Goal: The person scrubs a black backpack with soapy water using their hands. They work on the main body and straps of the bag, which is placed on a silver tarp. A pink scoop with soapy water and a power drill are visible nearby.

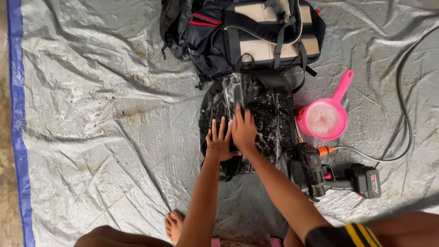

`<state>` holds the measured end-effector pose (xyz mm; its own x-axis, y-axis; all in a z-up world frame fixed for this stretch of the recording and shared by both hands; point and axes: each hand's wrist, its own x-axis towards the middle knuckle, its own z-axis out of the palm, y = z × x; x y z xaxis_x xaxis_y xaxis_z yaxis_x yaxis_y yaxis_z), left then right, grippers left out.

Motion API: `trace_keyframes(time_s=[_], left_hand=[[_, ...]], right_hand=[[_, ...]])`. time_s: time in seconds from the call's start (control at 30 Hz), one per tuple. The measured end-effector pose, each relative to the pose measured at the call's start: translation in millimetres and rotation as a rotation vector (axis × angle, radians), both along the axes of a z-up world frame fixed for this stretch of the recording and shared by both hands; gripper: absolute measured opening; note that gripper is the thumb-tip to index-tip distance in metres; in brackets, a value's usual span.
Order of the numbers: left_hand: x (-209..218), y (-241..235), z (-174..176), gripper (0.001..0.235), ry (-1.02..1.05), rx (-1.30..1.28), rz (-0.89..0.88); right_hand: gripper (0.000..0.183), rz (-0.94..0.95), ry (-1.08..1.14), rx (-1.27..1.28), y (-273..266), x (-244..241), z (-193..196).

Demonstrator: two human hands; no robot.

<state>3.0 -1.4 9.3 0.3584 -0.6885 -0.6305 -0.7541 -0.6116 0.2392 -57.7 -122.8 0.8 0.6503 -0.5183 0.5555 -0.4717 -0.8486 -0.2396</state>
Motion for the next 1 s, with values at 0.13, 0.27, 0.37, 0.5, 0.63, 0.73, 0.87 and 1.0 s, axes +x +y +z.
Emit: trace_keyframes(time_s=[0.13,0.27,0.37,0.5,0.63,0.73,0.87,1.0], left_hand=[[-0.1,0.6,-1.6,0.131,-0.025,-0.044,0.014],[-4.4,1.6,4.5,0.133,-0.011,-0.048,0.008],[0.1,2.4,7.6,0.133,-0.009,-0.048,0.011],[0.0,0.4,18.0,0.132,0.017,-0.003,0.012],[3.7,-3.1,10.4,0.134,0.024,0.030,0.006],[-2.7,-0.6,10.9,0.133,0.055,0.002,0.032],[0.4,-5.8,3.5,0.137,0.030,-0.027,0.024],[0.3,4.3,8.8,0.134,0.053,-0.107,0.040]], right_hand=[[0.040,-0.003,0.107,-0.056,22.9,-52.7,-51.8],[0.037,-0.013,0.068,-0.127,-38.9,14.1,-43.2],[0.037,-0.015,0.034,-0.117,-89.7,77.4,-28.3],[0.037,-0.053,-0.005,-0.074,-63.0,77.7,9.1],[0.038,-0.016,0.074,-0.047,0.8,-7.3,-8.7],[0.036,0.024,0.123,-0.087,5.0,-38.1,-35.4],[0.037,0.070,0.098,-0.147,-60.1,31.8,-15.7],[0.040,0.063,0.114,-0.027,-114.2,110.9,-21.8]])
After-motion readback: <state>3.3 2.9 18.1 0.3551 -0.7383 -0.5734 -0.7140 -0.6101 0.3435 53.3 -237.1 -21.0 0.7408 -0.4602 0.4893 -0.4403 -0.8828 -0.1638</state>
